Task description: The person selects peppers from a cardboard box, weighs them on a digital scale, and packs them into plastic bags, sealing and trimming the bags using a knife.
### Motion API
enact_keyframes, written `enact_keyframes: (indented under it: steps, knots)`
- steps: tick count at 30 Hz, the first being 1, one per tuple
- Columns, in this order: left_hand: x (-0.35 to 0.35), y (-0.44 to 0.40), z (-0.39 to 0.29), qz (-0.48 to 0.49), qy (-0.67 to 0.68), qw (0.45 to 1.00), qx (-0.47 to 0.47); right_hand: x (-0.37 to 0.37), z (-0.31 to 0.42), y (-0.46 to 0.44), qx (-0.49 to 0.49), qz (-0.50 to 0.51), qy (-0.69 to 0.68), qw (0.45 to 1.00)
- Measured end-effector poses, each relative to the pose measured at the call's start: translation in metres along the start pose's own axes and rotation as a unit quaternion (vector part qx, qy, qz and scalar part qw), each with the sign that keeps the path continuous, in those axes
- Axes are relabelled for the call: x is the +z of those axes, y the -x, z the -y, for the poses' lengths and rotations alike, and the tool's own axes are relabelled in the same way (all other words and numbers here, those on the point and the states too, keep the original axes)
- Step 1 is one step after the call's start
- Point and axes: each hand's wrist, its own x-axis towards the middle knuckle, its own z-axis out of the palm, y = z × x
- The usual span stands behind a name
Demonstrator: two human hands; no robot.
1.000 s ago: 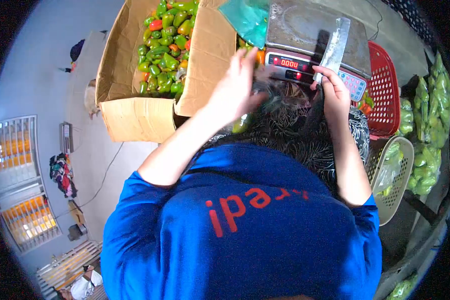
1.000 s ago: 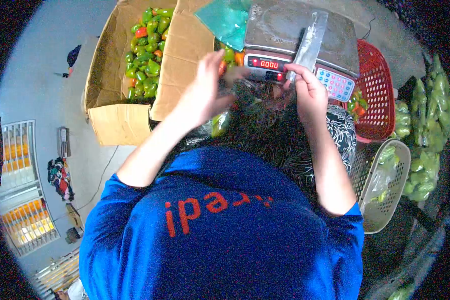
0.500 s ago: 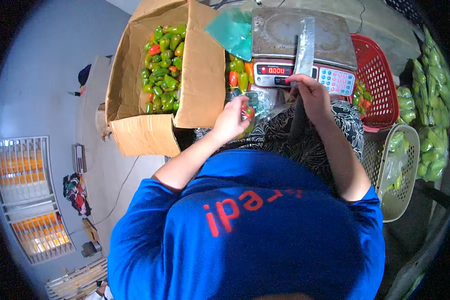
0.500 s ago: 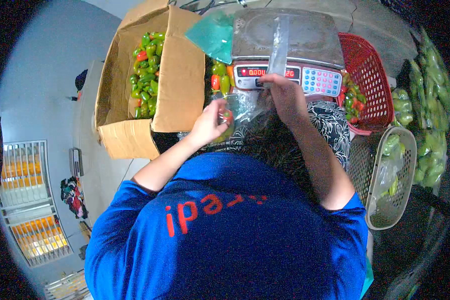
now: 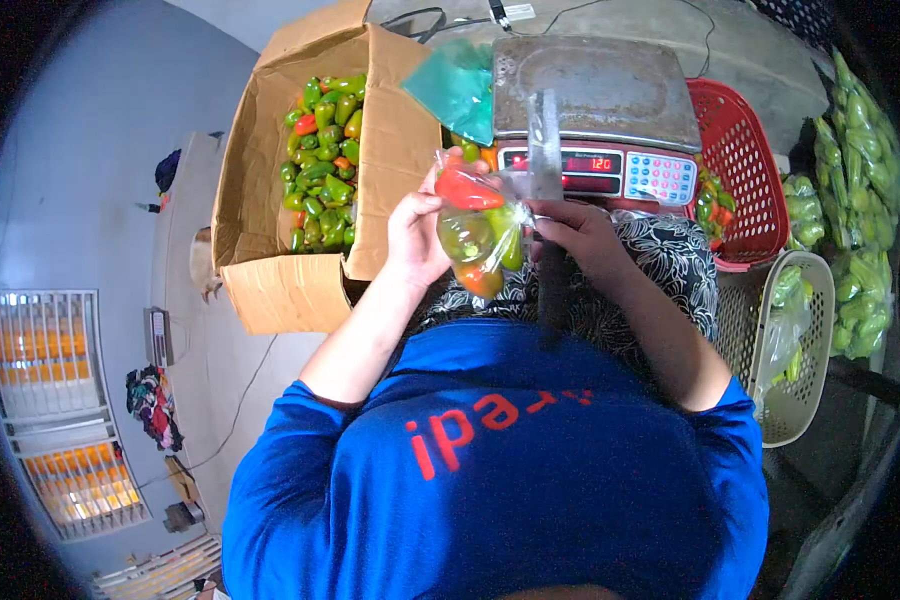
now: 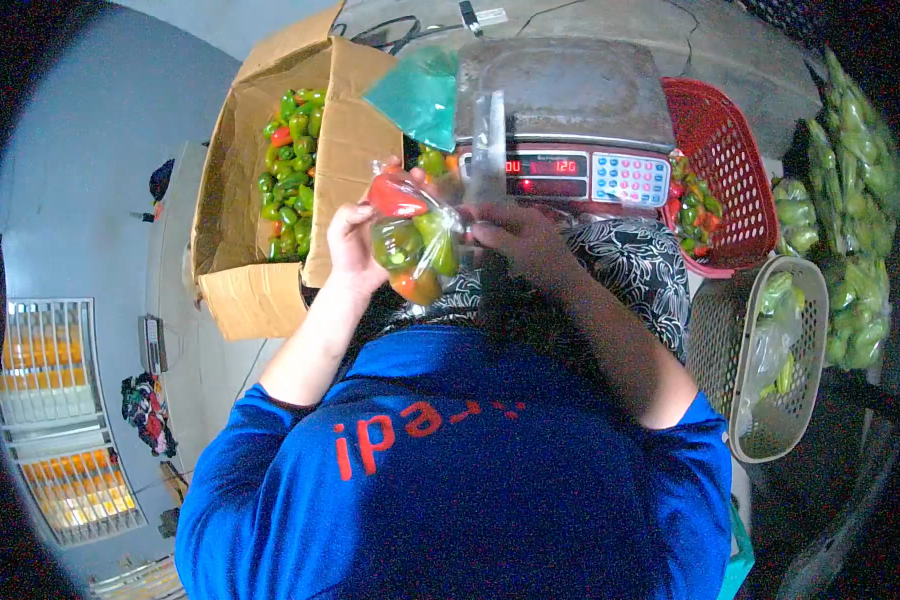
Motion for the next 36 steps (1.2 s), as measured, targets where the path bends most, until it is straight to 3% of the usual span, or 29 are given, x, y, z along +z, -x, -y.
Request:
enact_keyframes:
  steps: [2,5,8,15,20,22,24,26,28,31,32,36]
  knots:
    - [-0.009,-0.002,0.009,-0.026,-0.012,1.0,0.0,0.002,-0.007,0.001,-0.014,-0.016,-0.012,1.0]
    - [-0.01,-0.002,0.017,-0.06,-0.002,0.998,-0.019,0.003,-0.01,-0.001,-0.081,-0.067,0.18,0.978]
    - [-0.006,-0.003,0.024,-0.048,-0.044,0.998,-0.015,0.005,-0.005,0.001,-0.208,-0.1,0.24,0.943]
    - [-0.003,-0.005,0.028,-0.044,-0.118,0.992,-0.015,-0.003,0.014,0.011,-0.182,-0.088,0.295,0.934]
    - [-0.025,-0.005,0.021,-0.047,-0.242,0.969,0.008,-0.05,0.039,0.03,-0.155,-0.16,0.364,0.904]
    - [-0.038,0.0,0.017,-0.061,-0.256,0.965,-0.001,-0.083,0.051,0.048,-0.202,-0.218,0.358,0.885]
    - [-0.049,0.006,0.017,-0.075,-0.253,0.964,-0.012,-0.127,0.051,0.066,-0.164,-0.294,0.181,0.924]
    - [-0.063,0.011,0.019,-0.081,-0.257,0.962,-0.037,-0.165,0.064,0.091,-0.098,-0.37,0.109,0.917]
    - [-0.068,0.011,0.026,-0.09,-0.264,0.959,-0.057,-0.225,0.044,0.102,-0.127,-0.433,0.128,0.883]
    - [-0.067,0.005,0.032,-0.1,-0.274,0.953,-0.08,-0.315,-0.011,0.119,-0.068,-0.516,0.348,0.78]
    - [-0.067,0.003,0.034,-0.097,-0.278,0.952,-0.083,-0.334,-0.03,0.119,0.001,-0.559,0.325,0.763]
    - [-0.064,0.0,0.037,-0.096,-0.29,0.948,-0.093,-0.378,-0.079,0.12,0.081,-0.61,0.355,0.704]
